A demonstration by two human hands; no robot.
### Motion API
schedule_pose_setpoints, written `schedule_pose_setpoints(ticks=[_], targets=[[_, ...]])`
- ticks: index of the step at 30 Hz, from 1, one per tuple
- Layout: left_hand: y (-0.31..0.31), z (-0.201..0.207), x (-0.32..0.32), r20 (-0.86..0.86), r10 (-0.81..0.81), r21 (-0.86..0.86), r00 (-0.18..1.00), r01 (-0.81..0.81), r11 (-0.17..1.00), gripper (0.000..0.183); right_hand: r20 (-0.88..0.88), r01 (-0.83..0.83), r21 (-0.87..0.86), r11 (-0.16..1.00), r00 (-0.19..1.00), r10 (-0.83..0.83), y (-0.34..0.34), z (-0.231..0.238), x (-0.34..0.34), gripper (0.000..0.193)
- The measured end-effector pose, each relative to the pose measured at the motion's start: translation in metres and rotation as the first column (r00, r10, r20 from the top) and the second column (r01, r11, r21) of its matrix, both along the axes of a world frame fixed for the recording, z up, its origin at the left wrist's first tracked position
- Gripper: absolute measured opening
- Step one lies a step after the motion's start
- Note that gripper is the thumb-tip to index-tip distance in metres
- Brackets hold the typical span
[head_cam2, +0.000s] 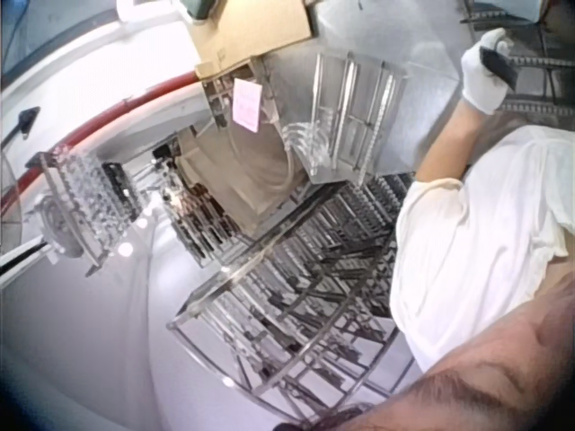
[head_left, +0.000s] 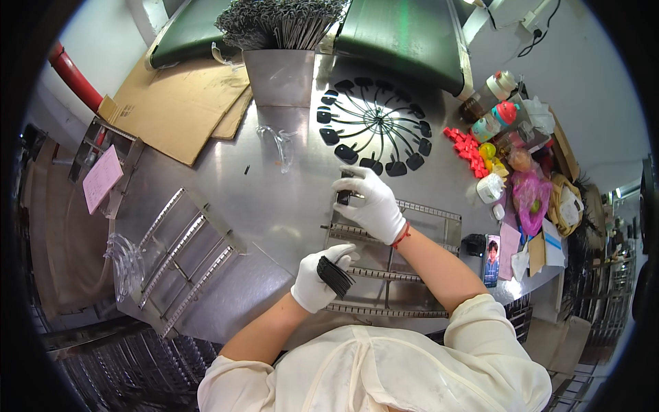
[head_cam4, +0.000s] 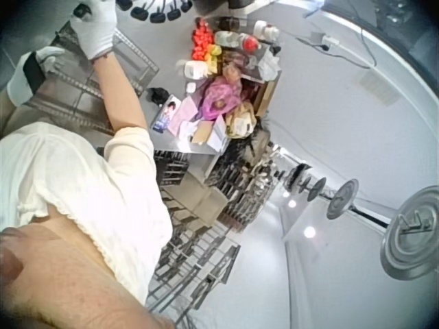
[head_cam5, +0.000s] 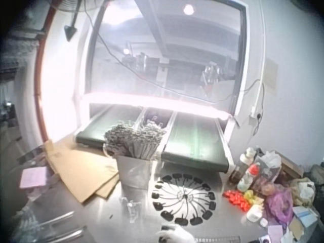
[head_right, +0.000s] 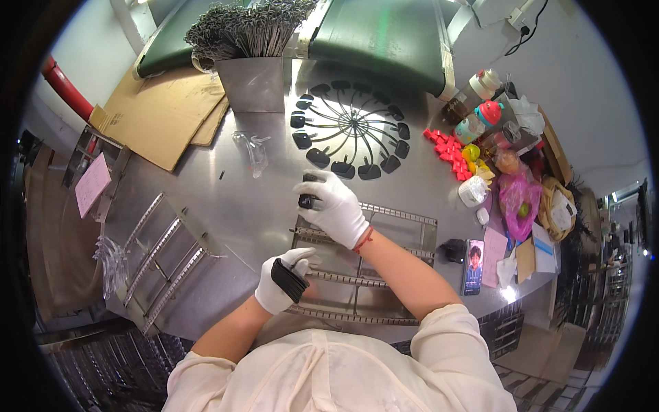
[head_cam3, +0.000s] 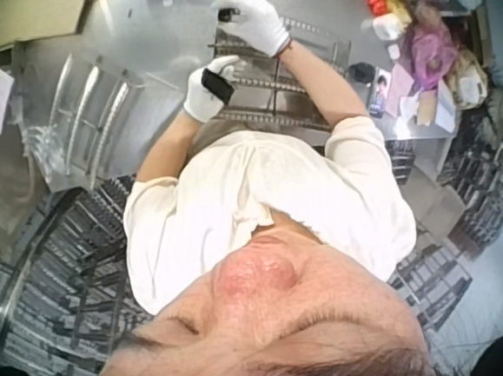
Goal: The person repeatedly picks up black plastic components and inserts them into slots on a metal rack, then places clear plastic pieces onto the rack. The person continues this cycle, filling the rack with components.
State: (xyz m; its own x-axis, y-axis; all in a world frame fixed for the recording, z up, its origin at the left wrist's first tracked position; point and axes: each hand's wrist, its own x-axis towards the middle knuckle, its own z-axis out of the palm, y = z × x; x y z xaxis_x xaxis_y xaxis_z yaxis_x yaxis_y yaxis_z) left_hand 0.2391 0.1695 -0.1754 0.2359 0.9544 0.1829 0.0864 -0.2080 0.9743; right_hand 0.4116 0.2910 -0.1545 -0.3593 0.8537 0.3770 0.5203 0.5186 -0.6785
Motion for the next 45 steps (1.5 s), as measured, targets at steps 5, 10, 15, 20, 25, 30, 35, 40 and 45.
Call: schedule_pose_setpoints(ticks=[5, 10, 15, 20, 25, 30, 35, 40, 45], targets=[[-0.002, -0.003, 0.002, -0.039, 0.044, 0.029, 0.998, -0.043, 0.999, 0.022, 0.149, 0.045, -0.028, 0.999, 0.988, -0.04, -0.009, 0.015, 0.009, 0.041], [-0.002, -0.004, 0.003, -0.011, 0.044, 0.042, 0.999, -0.043, 0.998, 0.022, 0.227, 0.091, -0.038, 0.995, 0.971, -0.08, -0.014, 0.017, 0.037, 0.044], [-0.002, -0.008, 0.004, -0.013, 0.052, 0.025, 0.999, -0.052, 0.998, 0.021, 0.223, 0.064, 0.188, 0.98, 0.969, -0.106, -0.017, 0.014, 0.068, 0.049], [-0.001, -0.009, 0.005, 0.052, 0.042, 0.036, 0.998, -0.044, 0.998, 0.02, 0.193, 0.143, -0.077, 0.987, 0.973, -0.126, -0.025, 0.021, 0.099, 0.062], [0.004, -0.008, 0.007, 0.086, 0.032, -0.035, 0.996, -0.029, 0.999, 0.019, 0.06, 0.107, -0.153, 0.982, 0.993, -0.099, -0.03, 0.019, 0.104, 0.054], [0.008, -0.008, 0.006, 0.062, -0.017, -0.089, 0.998, 0.023, 0.996, 0.021, 0.264, 0.086, -0.019, 0.996, 0.961, -0.078, -0.024, 0.018, 0.099, 0.045], [0.006, -0.009, 0.006, 0.093, 0.015, -0.11, 0.996, -0.005, 0.994, 0.021, 0.218, 0.085, -0.172, 0.981, 0.975, -0.046, -0.01, 0.029, 0.1, 0.038], [0.005, -0.008, 0.008, 0.106, 0.023, -0.141, 0.994, -0.008, 0.99, 0.02, 0.17, 0.092, -0.268, 0.959, 0.984, -0.047, -0.008, 0.038, 0.101, 0.035], [0.005, -0.004, 0.008, 0.121, 0.025, -0.143, 0.992, -0.008, 0.99, 0.02, 0.121, 0.091, -0.026, 0.995, 0.989, -0.087, -0.023, 0.03, 0.097, 0.034]])
